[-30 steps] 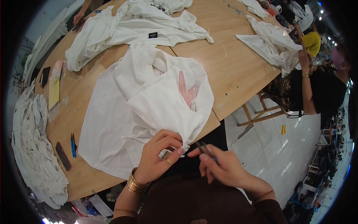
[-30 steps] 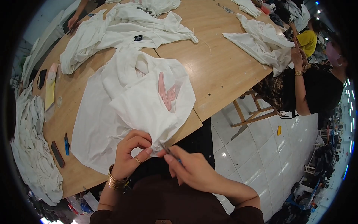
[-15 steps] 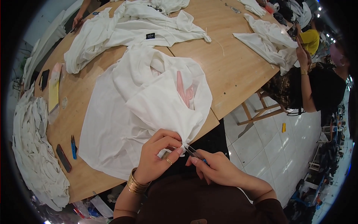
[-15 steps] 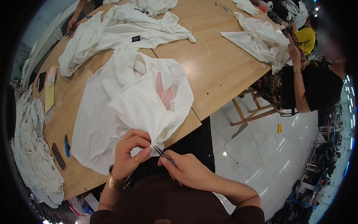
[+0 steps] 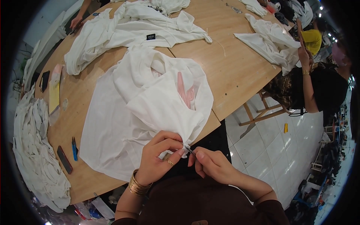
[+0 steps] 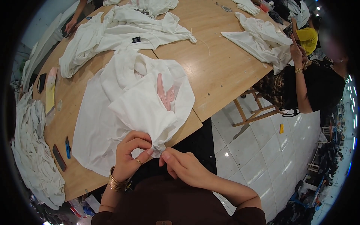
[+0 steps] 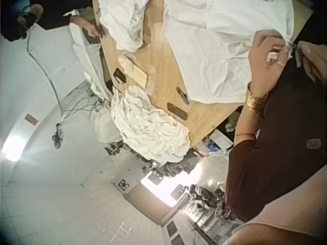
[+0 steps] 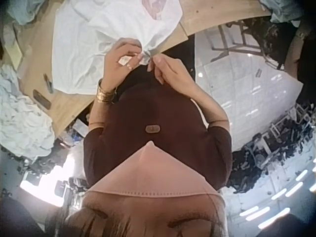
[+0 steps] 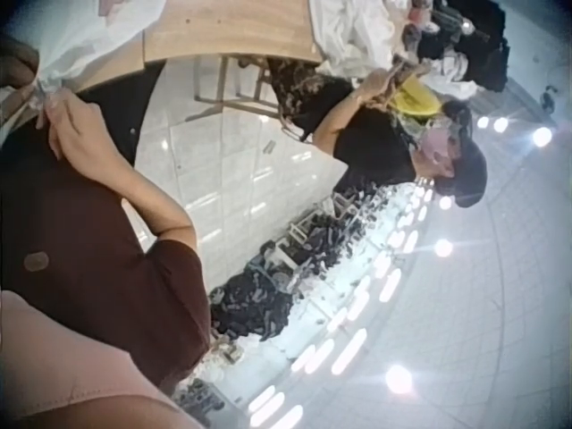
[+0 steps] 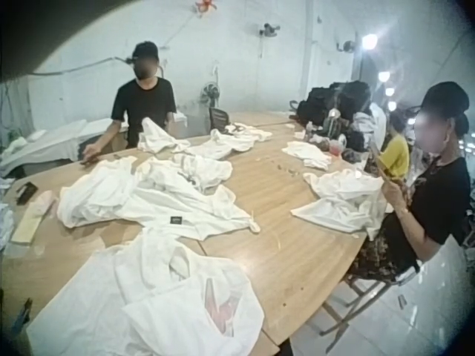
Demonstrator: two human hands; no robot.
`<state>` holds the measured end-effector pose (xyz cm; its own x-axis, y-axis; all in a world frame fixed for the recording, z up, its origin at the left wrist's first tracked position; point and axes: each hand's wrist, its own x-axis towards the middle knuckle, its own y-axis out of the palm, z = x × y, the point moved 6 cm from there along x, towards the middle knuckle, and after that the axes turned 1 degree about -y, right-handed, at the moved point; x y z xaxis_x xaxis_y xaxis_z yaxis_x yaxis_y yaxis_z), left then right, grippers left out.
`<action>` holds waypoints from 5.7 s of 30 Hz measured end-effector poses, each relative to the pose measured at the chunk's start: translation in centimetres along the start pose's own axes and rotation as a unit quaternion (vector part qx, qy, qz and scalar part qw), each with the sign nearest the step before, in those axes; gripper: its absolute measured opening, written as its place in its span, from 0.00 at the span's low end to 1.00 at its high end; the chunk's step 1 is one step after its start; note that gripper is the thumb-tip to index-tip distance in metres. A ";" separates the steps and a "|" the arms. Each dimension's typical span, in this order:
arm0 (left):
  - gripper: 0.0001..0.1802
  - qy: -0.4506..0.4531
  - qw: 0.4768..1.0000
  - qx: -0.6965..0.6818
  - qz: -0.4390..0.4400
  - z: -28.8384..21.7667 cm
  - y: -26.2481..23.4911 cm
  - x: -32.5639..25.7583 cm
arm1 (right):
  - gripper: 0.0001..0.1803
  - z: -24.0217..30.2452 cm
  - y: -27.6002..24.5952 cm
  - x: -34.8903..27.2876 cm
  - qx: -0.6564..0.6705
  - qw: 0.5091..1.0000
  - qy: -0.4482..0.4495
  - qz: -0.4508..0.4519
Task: Trim excess threads and perform quality control on white garments using scissors.
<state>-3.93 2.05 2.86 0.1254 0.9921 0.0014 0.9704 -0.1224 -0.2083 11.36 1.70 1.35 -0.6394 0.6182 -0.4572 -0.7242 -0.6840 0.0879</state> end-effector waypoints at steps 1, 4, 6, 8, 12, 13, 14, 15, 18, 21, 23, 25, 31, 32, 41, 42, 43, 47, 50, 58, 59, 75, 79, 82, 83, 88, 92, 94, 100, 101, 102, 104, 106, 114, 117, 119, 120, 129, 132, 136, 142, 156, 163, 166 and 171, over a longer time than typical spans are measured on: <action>0.05 0.001 1.000 0.000 0.001 0.1 0.0 0.0 | 0.19 0.1 0.0 0.1 -0.007 1.000 -0.020 -0.006; 0.06 0.029 0.999 0.039 0.003 0.0 0.1 0.0 | 0.19 -0.1 0.0 0.3 -0.010 1.000 -0.015 -0.002; 0.07 0.030 0.999 0.037 -0.005 -0.1 0.1 0.0 | 0.20 -0.2 -0.1 0.5 -0.011 1.000 -0.004 -0.006; 0.06 0.032 0.999 0.035 -0.006 -0.1 0.3 0.0 | 0.20 -0.5 -0.2 0.5 -0.013 1.000 0.008 -0.010; 0.06 0.044 0.998 0.043 -0.004 -0.1 0.4 0.0 | 0.20 -1.3 -0.6 0.8 0.067 0.997 0.011 -0.043; 0.06 0.045 0.998 0.042 -0.004 -0.2 0.4 0.0 | 0.20 -1.4 -0.9 0.8 0.097 0.993 0.013 -0.064; 0.05 0.030 0.999 0.032 -0.003 -0.1 0.3 0.0 | 0.20 -1.4 -0.9 0.8 0.097 0.993 0.013 -0.064; 0.05 0.015 1.000 0.021 -0.003 0.0 0.3 -0.1 | 0.21 -1.2 -1.0 0.6 0.080 0.995 0.012 -0.062; 0.05 0.015 1.000 0.010 -0.010 0.3 0.2 -0.1 | 0.21 -0.5 -0.5 0.2 0.052 0.998 0.001 -0.041; 0.04 0.005 1.000 0.006 -0.011 0.3 0.1 -0.1 | 0.21 -0.5 -0.2 0.0 0.036 0.999 0.003 -0.018; 0.04 0.010 1.000 0.002 -0.011 0.5 0.2 -0.1 | 0.21 -0.7 -0.1 0.0 0.032 0.999 0.015 -0.014; 0.04 0.015 1.000 -0.001 -0.011 0.5 0.2 -0.1 | 0.21 -0.8 -0.1 -0.1 0.023 0.999 0.029 -0.013; 0.04 0.008 1.000 -0.007 -0.022 0.8 0.0 -0.2 | 0.15 0.1 -0.8 -0.2 -0.024 0.996 -0.030 -0.075; 0.04 0.014 1.000 -0.013 -0.022 0.7 0.1 -0.1 | 0.15 0.1 -0.5 -0.2 -0.024 0.996 -0.029 -0.076; 0.04 -0.002 0.999 0.000 -0.035 0.9 -0.2 -0.3 | 0.13 0.8 -3.1 0.4 -0.184 0.981 -0.010 -0.054; 0.04 -0.004 0.999 -0.005 -0.037 1.0 -0.2 -0.4 | 0.13 1.2 -3.2 0.6 -0.184 0.981 -0.010 -0.054; 0.04 -0.004 0.999 -0.004 -0.039 1.0 -0.2 -0.4 | 0.12 1.5 -3.7 0.7 -0.144 0.984 -0.004 -0.101; 0.04 0.006 1.000 0.010 -0.023 0.2 0.4 0.0 | 0.10 0.3 -3.1 2.3 -0.043 0.980 -0.051 -0.186; 0.04 0.006 1.000 0.021 -0.017 0.2 0.2 -0.1 | 0.09 0.4 -2.7 2.7 -0.020 0.972 -0.099 -0.214; 0.03 -0.025 0.999 -0.015 -0.039 0.9 -0.4 -0.2 | 0.07 1.5 -2.7 2.3 -0.110 0.935 -0.177 -0.287; 0.02 -0.050 0.998 -0.022 -0.035 0.9 -0.1 -0.1 | 0.07 1.6 -2.8 2.3 -0.110 0.935 -0.177 -0.287; 0.04 -0.017 0.995 0.095 -0.009 0.8 1.0 0.3 | 0.10 2.2 -2.2 1.9 -0.188 0.930 -0.178 -0.260; 0.04 -0.023 0.999 0.019 0.026 0.5 0.3 0.2 | 0.10 1.6 -2.5 2.1 -0.213 0.919 -0.180 -0.279; 0.03 -0.012 1.000 -0.011 0.026 0.4 0.2 0.3 | 0.08 1.0 -2.4 2.6 -0.165 0.935 -0.157 -0.272; 0.03 -0.036 0.998 -0.038 0.029 0.7 0.3 0.2 | 0.08 1.0 -2.4 2.6 -0.164 0.935 -0.156 -0.273; 0.03 -0.061 0.996 -0.057 0.036 0.8 0.1 0.0 | 0.13 2.4 -2.7 1.7 -0.210 0.936 -0.146 -0.243; 0.03 -0.031 0.999 -0.019 0.039 0.4 0.2 0.1 | 0.12 2.9 -2.8 -0.3 -0.162 0.947 -0.148 -0.236; 0.03 -0.015 0.999 -0.005 0.034 0.3 0.0 0.0 | 0.10 2.1 -0.9 -0.4 -0.097 0.993 0.022 -0.057; 0.03 -0.024 0.999 -0.006 0.033 0.2 0.1 0.1 | 0.11 1.5 0.2 -0.5 -0.088 0.996 0.020 -0.003; 0.03 -0.016 0.999 0.003 0.031 0.2 0.1 0.1 | 0.11 1.5 0.2 -0.6 -0.084 0.996 0.022 -0.001; 0.03 -0.009 0.999 0.012 0.030 0.1 0.0 0.1 | 0.11 1.4 0.2 -0.6 -0.084 0.996 0.022 -0.002; 0.04 -0.008 1.000 0.013 0.028 0.0 0.0 0.0 | 0.11 1.4 0.2 -0.6 -0.090 0.996 0.024 -0.002; 0.04 -0.006 1.000 0.014 0.026 -0.1 0.1 0.1 | 0.11 1.4 0.1 -0.6 -0.093 0.995 0.023 -0.005; 0.04 0.001 0.999 0.029 0.022 -0.1 0.1 0.1 | 0.10 1.6 0.1 -0.7 -0.104 0.994 0.018 -0.010; 0.04 0.008 0.999 0.037 0.020 -0.1 0.2 0.0 | 0.10 1.6 0.1 -0.7 -0.102 0.994 0.019 -0.013; 0.04 0.009 0.999 0.037 0.019 -0.1 0.2 0.1 | 0.10 1.6 0.0 -0.8 -0.112 0.993 0.006 -0.021; 0.04 0.009 0.999 0.037 0.019 -0.1 0.2 0.1 | 0.10 1.5 0.0 -0.8 -0.112 0.993 0.006 -0.021; 0.05 0.020 0.998 0.050 0.017 -0.1 0.3 0.0 | 0.10 1.5 -0.1 -0.6 -0.092 0.995 0.010 -0.027; 0.05 0.021 0.998 0.055 0.011 0.0 0.4 0.0 | 0.10 1.4 -0.1 -0.5 -0.084 0.996 0.027 -0.026; 0.06 0.046 0.995 0.089 0.000 -0.3 0.5 -0.1 | 0.11 0.8 -0.2 -0.2 -0.103 0.994 -0.010 -0.046; 0.07 0.075 0.990 0.113 -0.027 -0.6 0.7 -0.1 | 0.12 1.0 -0.5 -0.4 -0.144 0.984 -0.069 -0.077; 0.08 0.103 0.983 0.143 -0.050 -0.7 1.4 0.0 | 0.23 0.2 -0.6 -0.6 0.039 0.997 0.043 -0.041; 0.08 0.110 0.981 0.150 -0.058 -0.5 1.7 -0.2 | 0.24 -0.2 -0.6 -0.8 0.086 0.993 0.074 -0.031; 0.08 0.113 0.981 0.147 -0.055 -0.5 1.8 -0.1 | 0.26 -0.7 -0.9 -0.9 0.085 0.993 0.079 -0.017; 0.09 0.135 0.975 0.170 -0.054 -0.6 2.1 0.0 | 0.29 -0.6 -0.9 -0.8 0.069 0.995 0.077 -0.012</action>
<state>-1.79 1.79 2.99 0.1196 0.9500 0.2885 0.8617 0.0450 -0.5053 12.68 1.64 1.07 -0.5824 0.5596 -0.5896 -0.7740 -0.6034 0.1919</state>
